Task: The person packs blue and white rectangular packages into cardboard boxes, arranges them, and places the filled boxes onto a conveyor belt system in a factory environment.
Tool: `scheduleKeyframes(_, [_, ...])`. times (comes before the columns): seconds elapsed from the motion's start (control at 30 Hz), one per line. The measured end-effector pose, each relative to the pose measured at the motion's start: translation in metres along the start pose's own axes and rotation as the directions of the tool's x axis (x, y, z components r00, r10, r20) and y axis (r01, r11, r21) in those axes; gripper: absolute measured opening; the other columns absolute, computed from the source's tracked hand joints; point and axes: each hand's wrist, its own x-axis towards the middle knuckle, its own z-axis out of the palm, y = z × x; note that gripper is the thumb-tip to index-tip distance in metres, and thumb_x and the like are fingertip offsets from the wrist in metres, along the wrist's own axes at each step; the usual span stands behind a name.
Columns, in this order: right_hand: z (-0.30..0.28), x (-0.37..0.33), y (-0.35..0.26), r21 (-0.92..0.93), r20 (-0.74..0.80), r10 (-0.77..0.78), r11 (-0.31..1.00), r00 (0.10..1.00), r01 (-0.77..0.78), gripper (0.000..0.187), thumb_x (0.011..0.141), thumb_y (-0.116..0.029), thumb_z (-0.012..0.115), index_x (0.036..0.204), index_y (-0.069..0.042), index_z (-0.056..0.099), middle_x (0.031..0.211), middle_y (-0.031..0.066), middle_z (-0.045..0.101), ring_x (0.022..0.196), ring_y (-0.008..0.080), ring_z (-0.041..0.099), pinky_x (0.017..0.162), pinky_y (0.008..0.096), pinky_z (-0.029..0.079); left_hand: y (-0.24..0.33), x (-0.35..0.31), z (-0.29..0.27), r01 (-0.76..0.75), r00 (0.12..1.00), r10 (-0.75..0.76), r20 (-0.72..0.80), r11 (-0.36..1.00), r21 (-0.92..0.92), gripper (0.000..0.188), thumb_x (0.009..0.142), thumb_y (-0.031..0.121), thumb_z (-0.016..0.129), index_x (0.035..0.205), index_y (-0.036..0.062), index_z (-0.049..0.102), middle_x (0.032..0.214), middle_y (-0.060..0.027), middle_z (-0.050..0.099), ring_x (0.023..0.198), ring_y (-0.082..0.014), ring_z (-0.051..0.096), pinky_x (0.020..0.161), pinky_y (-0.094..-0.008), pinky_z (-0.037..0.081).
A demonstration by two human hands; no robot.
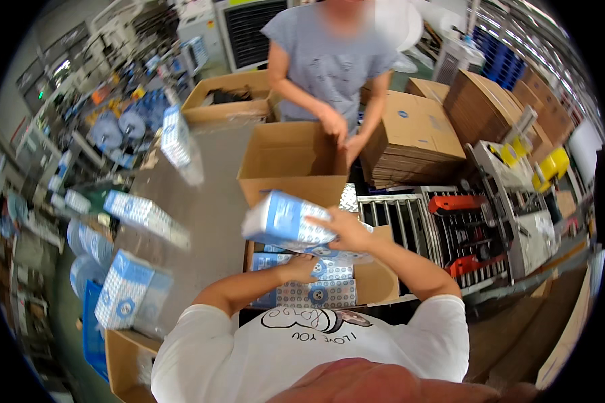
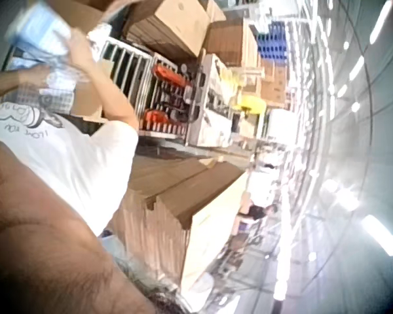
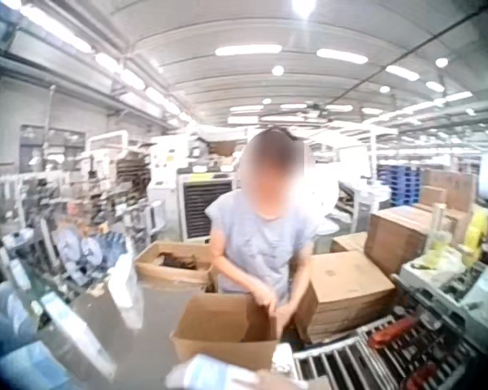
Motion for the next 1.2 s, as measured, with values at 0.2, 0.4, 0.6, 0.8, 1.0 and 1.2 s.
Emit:
scheduleKeyframes(0.2, [0.156,0.016,0.068,-0.118,-0.14,-0.124,0.987,0.982,0.108,0.081,0.071,-0.019,0.071,0.146,-0.03,0.043,0.124,0.0225,0.05,0.111,0.0403,0.05,0.096,0.0484,0.041,-0.005,-0.045,-0.063,-0.197,0.979,0.192,-0.069,0.977,-0.08,0.073,0.083,0.038,0.068,0.142,0.0044,0.041,0.143,-0.022,0.042,0.132,-0.0371,0.039,0.105,-0.0527,0.034])
scheduleKeyframes(0.4, [0.163,-0.075,0.075,-0.279,-0.237,0.218,0.918,0.947,-0.282,0.063,0.086,-0.04,0.065,0.141,-0.012,0.049,0.148,0.0211,0.038,0.134,0.0378,0.039,0.113,0.0494,0.029,-0.081,-0.064,-0.013,0.117,0.908,-0.057,-0.414,0.986,0.121,0.063,0.097,0.045,0.049,0.149,0.0125,0.037,0.159,-0.0109,0.023,0.147,-0.0318,0.019,0.119,-0.0524,0.011])
scheduleKeyframes(0.6, [0.179,-0.242,0.133,0.701,0.154,0.988,-0.118,-0.012,-0.703,0.051,0.085,-0.031,0.075,0.118,0.006,0.062,0.112,0.0161,0.066,0.1,0.0228,0.063,0.082,0.0407,0.051,-0.116,-0.053,0.058,-0.076,0.542,-0.399,-0.74,0.853,-0.516,0.066,0.101,0.046,0.04,0.147,-0.0005,0.035,0.156,-0.0202,0.026,0.145,-0.0349,0.023,0.118,-0.0417,0.018])
scheduleKeyframes(0.8, [0.068,-0.229,0.059,0.433,-0.073,0.995,0.091,0.065,-0.897,0.04,0.074,-0.036,0.079,0.091,0.0,0.074,0.086,0.0143,0.071,0.078,0.0229,0.069,0.073,0.0365,0.053,-0.167,-0.048,0.079,0.245,0.684,-0.663,0.306,-0.187,-0.951,0.087,0.092,0.073,0.032,0.132,-0.0007,0.053,0.118,-0.0179,0.065,0.1,-0.0324,0.065,0.086,-0.0446,0.053])
scheduleKeyframes(1.0, [0.027,-0.273,0.068,0.32,-0.248,0.94,0.307,0.233,-0.896,0.071,0.077,-0.043,0.074,0.126,0.004,0.052,0.112,0.0279,0.062,0.101,0.0346,0.064,0.088,0.0399,0.05,-0.083,-0.031,-0.032,0.192,0.651,-0.581,-0.488,0.748,-0.635,0.041,0.088,0.037,0.065,0.101,-0.0021,0.063,0.079,-0.0197,0.069,0.077,-0.0391,0.068,0.075,-0.0513,0.052])
scheduleKeyframes(1.2, [0.076,-0.2,0.057,-0.035,0.602,0.549,0.743,0.579,-0.668,0.12,0.079,-0.079,0.053,0.154,-0.003,-0.002,0.155,0.0345,-0.003,0.144,0.0512,0.002,0.118,0.0473,0.018,0.1,0.052,-0.046,0.106,0.989,-0.084,0.123,0.978,-0.182,0.098,0.088,0.064,0.052,0.149,-0.0037,0.015,0.146,-0.0422,0.007,0.139,-0.0523,0.01,0.112,-0.055,0.017])
